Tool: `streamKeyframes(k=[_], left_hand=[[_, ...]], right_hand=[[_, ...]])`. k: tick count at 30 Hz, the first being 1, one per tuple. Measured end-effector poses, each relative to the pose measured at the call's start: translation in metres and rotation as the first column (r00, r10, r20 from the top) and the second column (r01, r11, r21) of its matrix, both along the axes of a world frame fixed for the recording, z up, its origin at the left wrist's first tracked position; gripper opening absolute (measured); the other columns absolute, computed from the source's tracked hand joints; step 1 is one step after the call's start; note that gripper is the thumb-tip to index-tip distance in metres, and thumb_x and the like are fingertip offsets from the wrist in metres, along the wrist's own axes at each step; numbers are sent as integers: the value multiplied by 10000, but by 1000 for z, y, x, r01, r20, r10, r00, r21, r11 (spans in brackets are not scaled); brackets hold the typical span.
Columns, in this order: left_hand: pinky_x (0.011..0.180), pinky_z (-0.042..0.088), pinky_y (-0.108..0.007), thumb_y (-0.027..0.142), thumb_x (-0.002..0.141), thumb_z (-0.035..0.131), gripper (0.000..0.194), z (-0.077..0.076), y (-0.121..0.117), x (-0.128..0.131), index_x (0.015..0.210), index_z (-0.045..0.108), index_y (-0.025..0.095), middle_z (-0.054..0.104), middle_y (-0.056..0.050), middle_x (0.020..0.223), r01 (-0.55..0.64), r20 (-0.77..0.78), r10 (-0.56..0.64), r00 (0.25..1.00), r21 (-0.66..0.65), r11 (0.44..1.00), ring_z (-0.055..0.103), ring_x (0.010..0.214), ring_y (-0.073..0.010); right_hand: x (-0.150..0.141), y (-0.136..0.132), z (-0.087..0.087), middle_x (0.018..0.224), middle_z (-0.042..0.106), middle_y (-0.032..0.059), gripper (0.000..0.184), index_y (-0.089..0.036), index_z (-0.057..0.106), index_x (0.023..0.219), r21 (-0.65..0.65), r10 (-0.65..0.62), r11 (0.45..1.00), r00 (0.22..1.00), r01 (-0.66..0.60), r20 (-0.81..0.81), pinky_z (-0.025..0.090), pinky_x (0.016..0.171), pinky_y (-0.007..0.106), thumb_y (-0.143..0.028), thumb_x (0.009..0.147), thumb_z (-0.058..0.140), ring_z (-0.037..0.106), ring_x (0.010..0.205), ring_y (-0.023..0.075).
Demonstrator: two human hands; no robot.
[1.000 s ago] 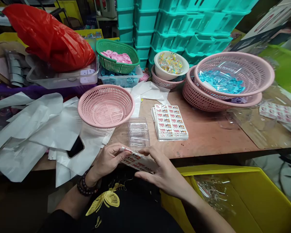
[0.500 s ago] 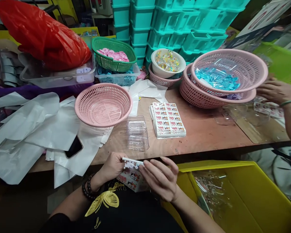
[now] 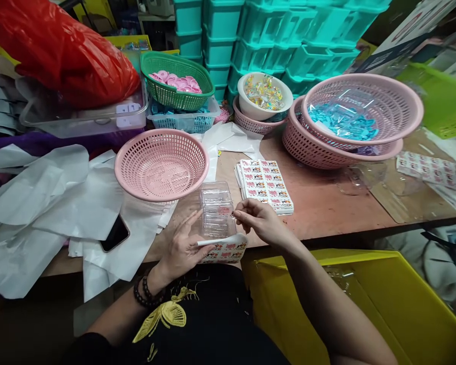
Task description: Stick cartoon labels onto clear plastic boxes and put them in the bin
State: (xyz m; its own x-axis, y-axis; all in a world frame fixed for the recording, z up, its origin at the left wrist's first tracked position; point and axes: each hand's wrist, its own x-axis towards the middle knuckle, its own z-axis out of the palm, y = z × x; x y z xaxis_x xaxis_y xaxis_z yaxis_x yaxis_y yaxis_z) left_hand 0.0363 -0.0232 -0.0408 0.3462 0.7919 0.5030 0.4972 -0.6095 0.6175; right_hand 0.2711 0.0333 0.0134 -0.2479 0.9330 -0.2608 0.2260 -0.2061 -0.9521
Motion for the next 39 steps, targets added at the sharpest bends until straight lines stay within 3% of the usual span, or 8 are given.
streamKeyframes(k=[5,15,23,29,35,39], left_hand=[[1079,473,-518,281,875,694,121,-3,1,-1,843,761,185,496,-121,1493,-20,-21,19,1000,-25,999,523,1321,-319],[1018,493,-497,287,863,708,120,-1,3,-4,789,756,205,506,-106,1486,-25,-69,18,997,-103,994,558,1241,-310],[1001,498,-475,293,870,695,137,-3,4,-4,782,749,203,494,-105,1492,-20,-82,14,997,-77,997,558,1220,-293],[993,497,-471,271,867,696,103,-1,3,-2,804,759,219,461,-78,1529,-3,-72,-1,997,-54,999,556,1213,-293],[951,505,-481,294,864,702,155,2,5,0,734,756,229,454,-35,1544,24,-114,-34,993,-87,996,558,1141,-299],[931,516,-465,306,869,700,180,4,8,2,714,739,223,413,-8,1574,70,-167,-96,981,-154,986,547,1087,-279]], right_hand=[[-9,25,2,562,557,-47,381,-177,556,747,-173,150,976,985,-133,89,362,388,193,-496,720,762,462,448,67],[-20,33,9,536,575,-40,253,-188,540,681,-254,232,950,956,-183,180,294,388,212,-354,784,701,417,391,60],[-21,35,10,544,580,-32,221,-187,565,668,-194,219,965,949,-177,225,306,452,225,-332,789,680,412,449,69],[-21,37,9,570,602,-16,177,-181,574,659,-170,223,968,942,-184,250,374,537,236,-262,794,656,512,540,98],[-23,37,11,551,594,-27,186,-184,562,673,-195,234,964,930,-183,284,305,469,229,-261,823,640,410,444,71],[-25,37,13,578,619,-16,197,-184,559,672,-181,233,967,903,-177,361,319,479,227,-258,835,640,435,458,77]])
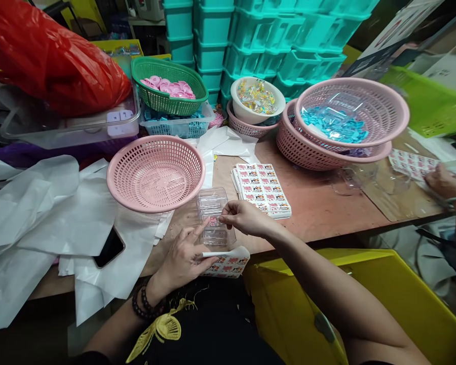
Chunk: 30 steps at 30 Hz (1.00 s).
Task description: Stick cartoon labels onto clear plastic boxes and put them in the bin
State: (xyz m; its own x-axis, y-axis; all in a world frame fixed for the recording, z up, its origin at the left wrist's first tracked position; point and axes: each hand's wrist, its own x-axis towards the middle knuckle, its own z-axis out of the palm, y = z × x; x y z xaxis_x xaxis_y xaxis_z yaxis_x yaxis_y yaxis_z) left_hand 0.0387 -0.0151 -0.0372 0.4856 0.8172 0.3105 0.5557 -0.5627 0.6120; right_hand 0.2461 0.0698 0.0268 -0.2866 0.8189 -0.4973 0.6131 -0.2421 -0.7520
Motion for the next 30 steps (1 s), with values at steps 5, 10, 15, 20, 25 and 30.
streamKeyframes(k=[5,10,15,20,25,30], left_hand=[[902,523,-460,323,901,663,149,6,1,0,819,763,248,400,39,1581,-19,-106,9,994,-93,995,533,1020,-254],[931,505,-469,323,912,651,151,15,1,-2,852,775,263,398,65,1580,-17,-167,-5,986,-130,991,514,1016,-255],[910,502,-467,339,908,655,152,19,4,-4,887,798,295,406,55,1575,-9,-179,-19,984,-149,989,528,957,-248],[956,502,-458,365,905,659,173,29,1,-6,859,806,286,444,26,1555,-7,-90,-8,996,-169,986,554,1084,-265],[950,530,-411,369,941,610,199,35,-3,-9,983,788,289,634,-30,1369,-11,34,18,999,-184,983,614,1096,-236],[1011,496,-454,488,775,780,513,40,-7,-10,1191,678,205,657,-114,1315,-139,94,156,983,-169,976,611,1189,-283]], right_hand=[[-6,-4,4,603,626,-13,218,-196,534,684,90,14,996,992,-25,128,372,543,231,-287,838,658,542,557,120],[-13,-13,2,664,626,5,185,-202,550,779,225,-24,973,956,-45,292,382,583,253,-285,815,712,582,634,169],[2,-16,-4,713,651,32,421,-175,530,1112,295,-172,954,904,54,390,411,609,292,-372,805,741,634,701,245],[23,-44,2,804,674,73,250,-193,591,990,497,-221,867,926,42,307,469,700,343,-422,892,613,647,785,250],[23,-85,14,974,702,58,241,-209,621,994,384,216,898,976,-215,43,501,753,304,-289,793,728,660,871,210],[22,-95,12,767,685,5,48,-198,611,856,291,127,948,992,-125,11,450,610,246,-222,843,650,615,669,149]])
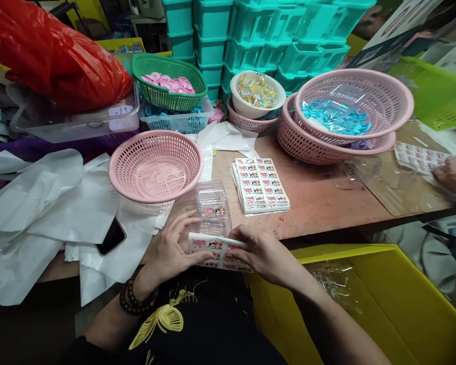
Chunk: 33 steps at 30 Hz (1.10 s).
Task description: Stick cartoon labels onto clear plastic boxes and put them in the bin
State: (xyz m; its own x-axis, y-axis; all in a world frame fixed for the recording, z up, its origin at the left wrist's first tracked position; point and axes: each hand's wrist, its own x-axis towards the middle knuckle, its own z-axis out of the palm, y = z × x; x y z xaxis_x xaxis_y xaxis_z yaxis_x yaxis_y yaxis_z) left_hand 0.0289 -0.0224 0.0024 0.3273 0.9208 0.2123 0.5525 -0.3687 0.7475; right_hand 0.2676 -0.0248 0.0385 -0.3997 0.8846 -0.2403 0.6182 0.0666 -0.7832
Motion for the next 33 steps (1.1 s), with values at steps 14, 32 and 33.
streamKeyframes(k=[14,32,33], left_hand=[[861,485,-342,449,776,784,184,14,10,1,870,803,292,757,-5,766,184,-196,-225,955,-205,961,662,801,-196],[662,535,-305,470,759,774,318,-8,33,-6,795,722,158,722,-48,770,318,354,-97,930,-645,695,656,708,-171],[742,549,-341,411,818,735,235,-3,32,-5,823,724,177,731,-58,851,277,264,-153,952,-539,796,668,808,-195]], right_hand=[[16,-12,-17,781,704,13,81,-208,653,848,-1,-51,999,982,52,-184,496,651,253,-280,875,630,639,699,147],[21,19,-2,804,702,50,151,-241,699,828,191,-357,835,772,517,-526,547,663,340,-390,858,697,651,720,185],[19,35,2,753,684,37,201,-221,679,815,67,-392,872,775,484,-496,518,591,300,-417,829,723,625,652,161]])
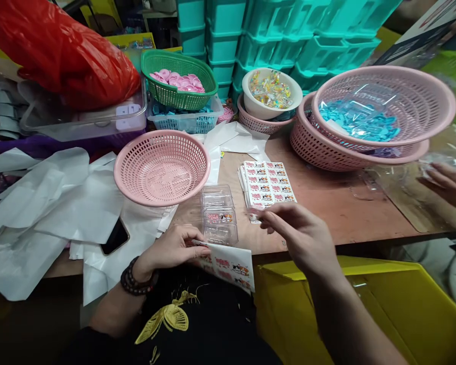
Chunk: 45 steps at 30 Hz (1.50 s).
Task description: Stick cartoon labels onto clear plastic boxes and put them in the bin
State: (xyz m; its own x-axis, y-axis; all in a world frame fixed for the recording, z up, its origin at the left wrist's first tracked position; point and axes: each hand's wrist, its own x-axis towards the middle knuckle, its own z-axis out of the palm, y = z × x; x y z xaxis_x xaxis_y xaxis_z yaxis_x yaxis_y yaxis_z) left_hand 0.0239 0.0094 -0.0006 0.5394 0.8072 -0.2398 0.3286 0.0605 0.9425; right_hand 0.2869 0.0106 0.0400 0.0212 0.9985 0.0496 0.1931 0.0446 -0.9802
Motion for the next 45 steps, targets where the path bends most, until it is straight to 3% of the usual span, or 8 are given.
streamKeyframes(k=[2,4,9,14,24,37,42,45], left_hand=[[928,520,-433,308,880,675,114,10,-3,2,864,721,206,719,-80,1067,32,-140,12,990,309,951,638,1048,-245],[1058,448,-506,263,897,650,79,14,-4,5,882,706,209,643,-98,1297,73,-233,44,972,468,881,549,1246,-283],[1171,341,-558,267,907,636,97,6,2,12,905,694,190,333,-121,1610,113,-314,66,947,519,847,309,1483,-322],[1193,287,-590,278,888,659,118,0,11,17,902,717,176,220,-132,1643,121,-337,56,940,482,868,250,1502,-353],[1203,230,-619,267,871,690,91,-1,14,21,897,740,195,155,-79,1657,194,-357,10,934,530,826,204,1507,-362],[1206,200,-646,280,834,727,82,1,21,29,859,770,215,126,-23,1667,162,-325,19,945,519,840,167,1513,-384],[1201,244,-625,274,799,754,72,-3,22,30,851,780,232,201,-37,1651,142,-338,32,941,477,867,219,1502,-378],[1210,237,-613,249,785,759,44,-5,25,28,819,776,228,228,-31,1643,142,-342,30,939,468,872,252,1493,-382]], right_hand=[[-5,34,2,680,645,13,276,-189,650,775,-230,146,963,989,-143,-4,424,473,242,-437,764,770,549,539,115],[-14,65,-1,610,600,-12,269,-177,623,743,-394,249,891,968,-226,9,334,414,217,-401,752,771,467,462,82],[-38,110,-12,559,559,-27,207,-179,573,667,-530,281,827,955,-189,98,225,396,219,-268,783,720,377,422,59],[-48,122,-20,556,578,-13,204,-171,611,634,-487,343,844,924,-223,170,243,449,245,-278,770,719,357,447,71],[-57,130,-30,598,643,-3,192,-168,615,614,-444,335,871,915,-209,225,368,617,275,-238,764,711,512,569,117],[-57,134,-33,636,668,21,202,-169,624,619,-428,373,879,863,-210,341,367,587,276,-265,783,693,527,578,128],[-67,124,-24,706,692,56,167,-176,630,689,-379,382,906,750,-188,540,407,609,289,-258,826,680,609,662,178],[-64,118,-18,837,718,113,227,-168,667,987,-275,300,952,594,-136,746,443,685,336,-336,840,707,666,825,270]])
